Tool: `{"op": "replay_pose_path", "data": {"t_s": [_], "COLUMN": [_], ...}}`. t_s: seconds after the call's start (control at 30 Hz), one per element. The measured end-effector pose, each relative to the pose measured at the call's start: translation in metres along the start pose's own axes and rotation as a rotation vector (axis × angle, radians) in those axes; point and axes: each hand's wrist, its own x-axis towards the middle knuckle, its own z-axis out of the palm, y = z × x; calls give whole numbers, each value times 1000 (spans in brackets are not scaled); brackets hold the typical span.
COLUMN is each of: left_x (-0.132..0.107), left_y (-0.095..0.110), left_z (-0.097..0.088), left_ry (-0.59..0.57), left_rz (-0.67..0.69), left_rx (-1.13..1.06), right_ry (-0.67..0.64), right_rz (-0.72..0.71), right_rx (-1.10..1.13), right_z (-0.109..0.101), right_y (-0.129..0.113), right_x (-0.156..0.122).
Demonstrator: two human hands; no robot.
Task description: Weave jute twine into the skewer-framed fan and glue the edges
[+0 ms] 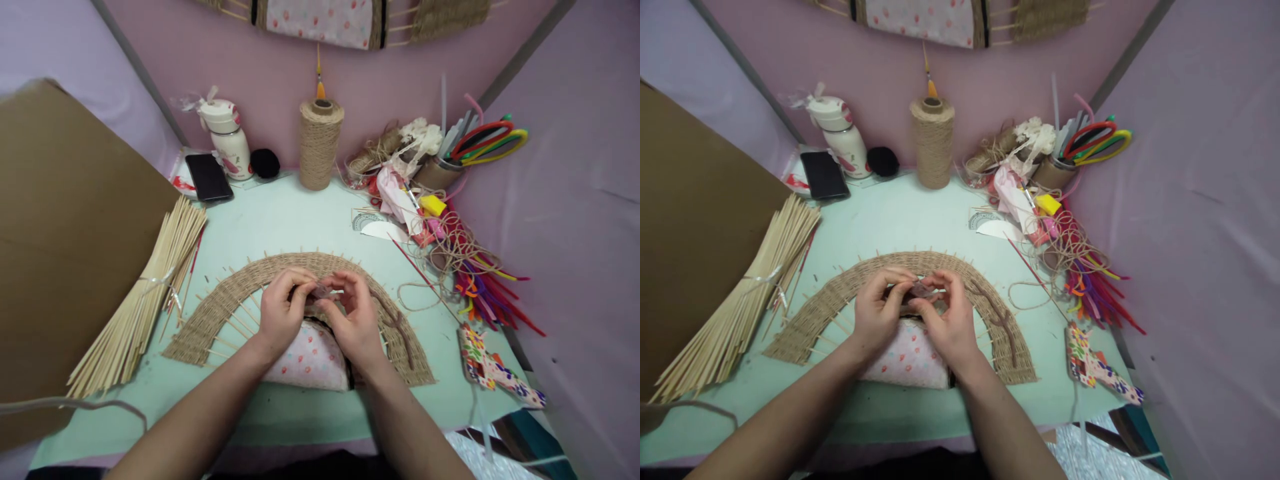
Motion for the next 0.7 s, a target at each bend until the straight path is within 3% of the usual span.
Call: {"op": "replay_pose_path", "data": {"t_s": [0.13,0.27,0.47,0.57,0.7], "left_x": [-5,-5,-6,-7,-5], "left_y": [0,0,-3,-3,-2], "left_z": [0,0,1,1,1], "left_ry": [-39,-27,12,13,-80], "left_rz": [159,230,338,279,-6], "left_rx": [101,166,196,125,-54], "right_ry": [20,22,-21,-33,52], "right_rz": [-119,-249,-294,-222,-127], "right_rx": [-213,-255,-278,-229,-193], "right_z": [-1,1,6,4,-2], "right_y": [-4,-9,-10,-8,0], "right_x": [1,-1,-6,-4,0]}}
